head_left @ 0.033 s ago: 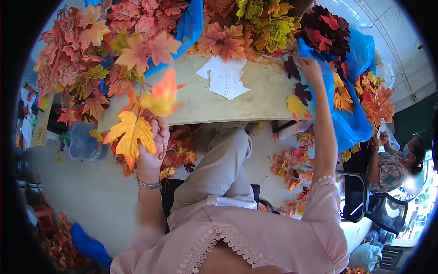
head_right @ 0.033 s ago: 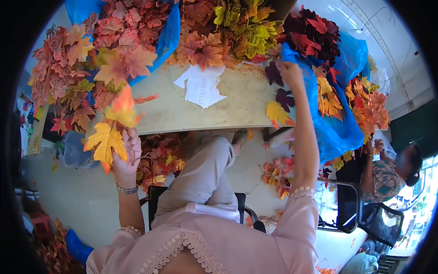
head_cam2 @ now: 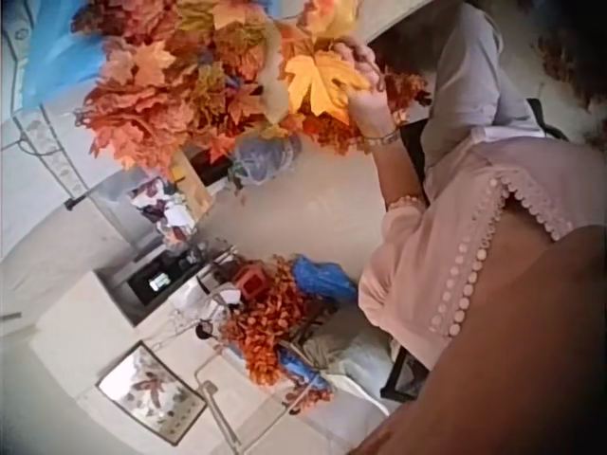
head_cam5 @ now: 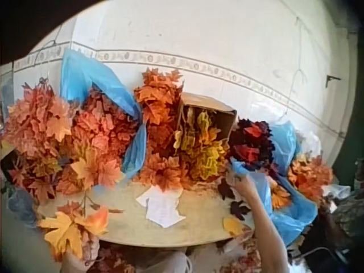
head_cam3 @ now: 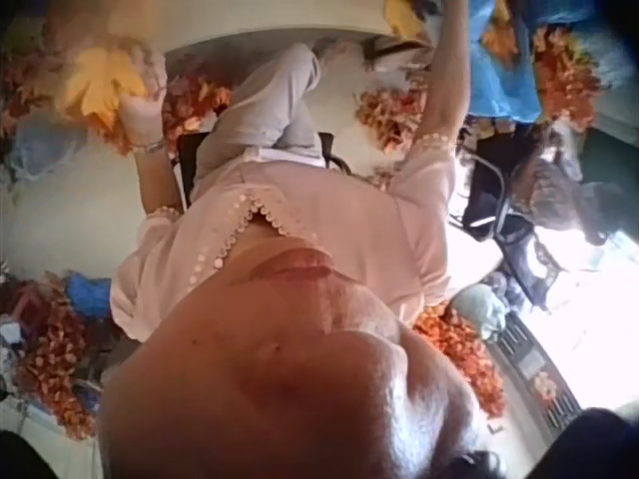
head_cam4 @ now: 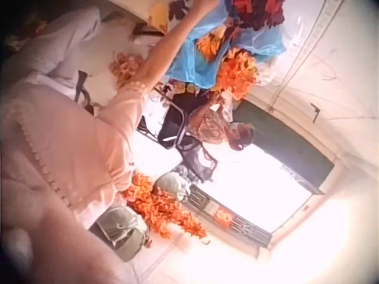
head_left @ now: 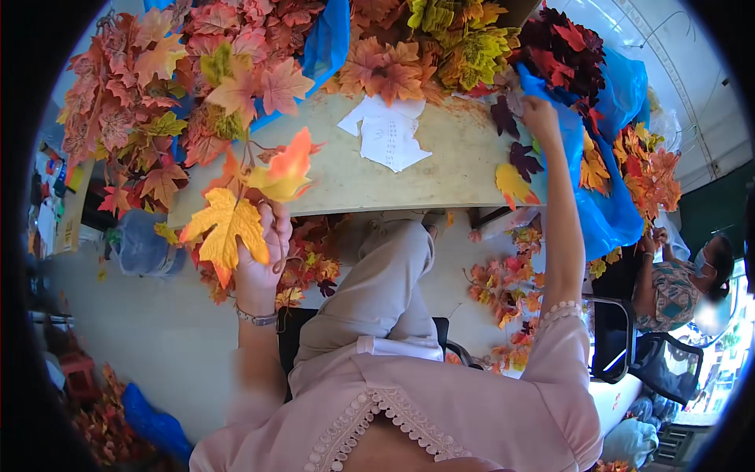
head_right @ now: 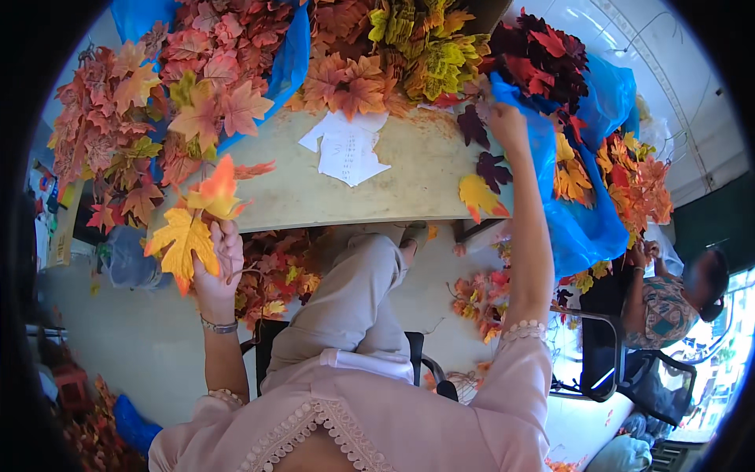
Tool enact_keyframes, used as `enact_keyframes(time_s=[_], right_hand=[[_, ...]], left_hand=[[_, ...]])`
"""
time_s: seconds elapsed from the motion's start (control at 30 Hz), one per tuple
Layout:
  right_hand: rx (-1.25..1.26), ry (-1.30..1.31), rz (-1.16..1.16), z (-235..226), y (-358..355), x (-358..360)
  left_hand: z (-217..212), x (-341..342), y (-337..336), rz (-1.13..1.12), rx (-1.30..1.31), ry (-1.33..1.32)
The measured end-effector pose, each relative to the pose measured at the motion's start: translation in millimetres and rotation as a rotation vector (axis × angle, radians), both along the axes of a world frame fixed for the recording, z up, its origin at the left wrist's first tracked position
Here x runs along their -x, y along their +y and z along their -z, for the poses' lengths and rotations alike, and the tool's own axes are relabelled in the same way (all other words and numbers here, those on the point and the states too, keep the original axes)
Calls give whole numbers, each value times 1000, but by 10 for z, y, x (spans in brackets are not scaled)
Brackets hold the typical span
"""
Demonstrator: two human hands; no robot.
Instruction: Assembling artificial maple leaf stems by attaching individual leaves to plastic branches.
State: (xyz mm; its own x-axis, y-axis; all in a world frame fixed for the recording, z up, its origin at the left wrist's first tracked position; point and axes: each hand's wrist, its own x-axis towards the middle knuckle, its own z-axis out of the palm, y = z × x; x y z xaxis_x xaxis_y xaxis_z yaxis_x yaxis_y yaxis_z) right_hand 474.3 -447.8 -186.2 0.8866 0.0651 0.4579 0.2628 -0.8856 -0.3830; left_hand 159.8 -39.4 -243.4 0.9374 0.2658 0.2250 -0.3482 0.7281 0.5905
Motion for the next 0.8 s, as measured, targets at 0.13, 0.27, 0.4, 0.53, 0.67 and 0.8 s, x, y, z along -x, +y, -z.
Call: enact_keyframes(time_s=[0.13, 0.27, 0.4, 0.53, 0.67, 0.8], right_hand=[[-26, -162, -111, -93, 193, -93], [125, -167, 88, 94, 140, -445], [128, -102, 181, 206, 238, -711], [16, -74, 44, 255, 98, -899], [-117, -259, 99, 205, 81, -974], [-65, -304, 109, 157, -34, -997]], left_hand=[[-39, -43, 70, 14, 34, -25], [-287, -129, -65, 117, 459, -95], [-279, -139, 13, 275, 534, -228], [-298, -119, 104, 225, 494, -233], [-241, -87, 170, 209, 479, -215], [-233, -135, 129, 197, 434, -175]])
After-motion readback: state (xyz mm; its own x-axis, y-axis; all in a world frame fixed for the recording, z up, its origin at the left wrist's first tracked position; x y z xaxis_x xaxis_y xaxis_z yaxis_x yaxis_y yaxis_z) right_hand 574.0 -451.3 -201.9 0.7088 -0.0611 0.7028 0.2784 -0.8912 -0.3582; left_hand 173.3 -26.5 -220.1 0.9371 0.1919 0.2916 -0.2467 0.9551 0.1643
